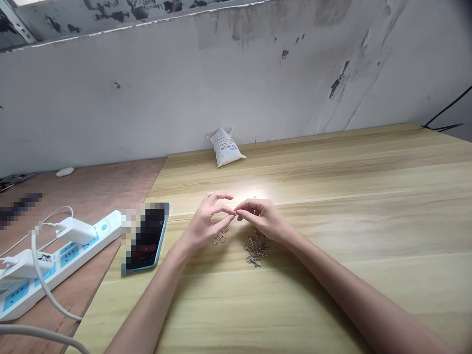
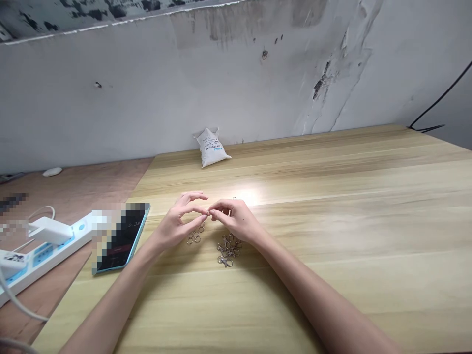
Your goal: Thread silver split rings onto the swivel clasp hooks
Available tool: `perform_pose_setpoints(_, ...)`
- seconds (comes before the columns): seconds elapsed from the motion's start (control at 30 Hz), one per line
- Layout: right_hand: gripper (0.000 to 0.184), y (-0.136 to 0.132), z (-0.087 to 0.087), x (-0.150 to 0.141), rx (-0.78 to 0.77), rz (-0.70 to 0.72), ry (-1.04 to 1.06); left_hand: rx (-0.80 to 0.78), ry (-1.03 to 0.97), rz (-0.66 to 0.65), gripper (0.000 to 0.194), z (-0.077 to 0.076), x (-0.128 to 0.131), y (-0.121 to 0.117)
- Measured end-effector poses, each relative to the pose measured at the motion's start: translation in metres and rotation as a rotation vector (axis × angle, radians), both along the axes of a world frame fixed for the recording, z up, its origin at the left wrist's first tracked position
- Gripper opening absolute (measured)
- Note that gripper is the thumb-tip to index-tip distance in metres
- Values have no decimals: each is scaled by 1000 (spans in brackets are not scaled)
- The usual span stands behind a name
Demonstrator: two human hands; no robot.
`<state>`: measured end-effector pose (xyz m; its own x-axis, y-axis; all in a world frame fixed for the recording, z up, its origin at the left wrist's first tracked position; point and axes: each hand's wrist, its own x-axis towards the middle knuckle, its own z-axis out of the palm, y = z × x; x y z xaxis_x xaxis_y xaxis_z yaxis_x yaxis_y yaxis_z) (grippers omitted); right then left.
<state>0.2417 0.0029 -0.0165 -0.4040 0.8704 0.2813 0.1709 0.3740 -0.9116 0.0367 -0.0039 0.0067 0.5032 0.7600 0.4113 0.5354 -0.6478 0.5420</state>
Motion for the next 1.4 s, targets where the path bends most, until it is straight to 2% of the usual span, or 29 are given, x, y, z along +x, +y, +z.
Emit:
perform_pose_setpoints(0.37,19,-2,3,0,-9,6,3,-18,6,-6,11,-1,-1,1)
perform_pose_setpoints(0.53,16,-2,5,0,10,-1,-14,3,52,85,9,0,1,1)
perform_pose_setpoints(0.77,17,2,-6,-2,64,-123,-51,133,235,198,9,-3,2,2)
perform_pose_setpoints(0.97,11,0,-6,-3,66,-138,-151,251,327,232,12,-3,3,1)
perform_pose_setpoints(1.1,8,-5,-3,-6,192,-173,-317,277,361,224,13,-5,4,1)
perform_pose_setpoints(1.27,12,-10,-3,-7,465,-72,-523,281,337,280,15,-4,-2,4)
perform_pose_setpoints(1.33,10,-9,-3,-6,462,-75,-540,287,313,289,15,-3,-3,5)
perform_pose_setpoints(1.4,8,-9,-2,-5,407,-150,-504,295,293,270,14,-3,-1,4)
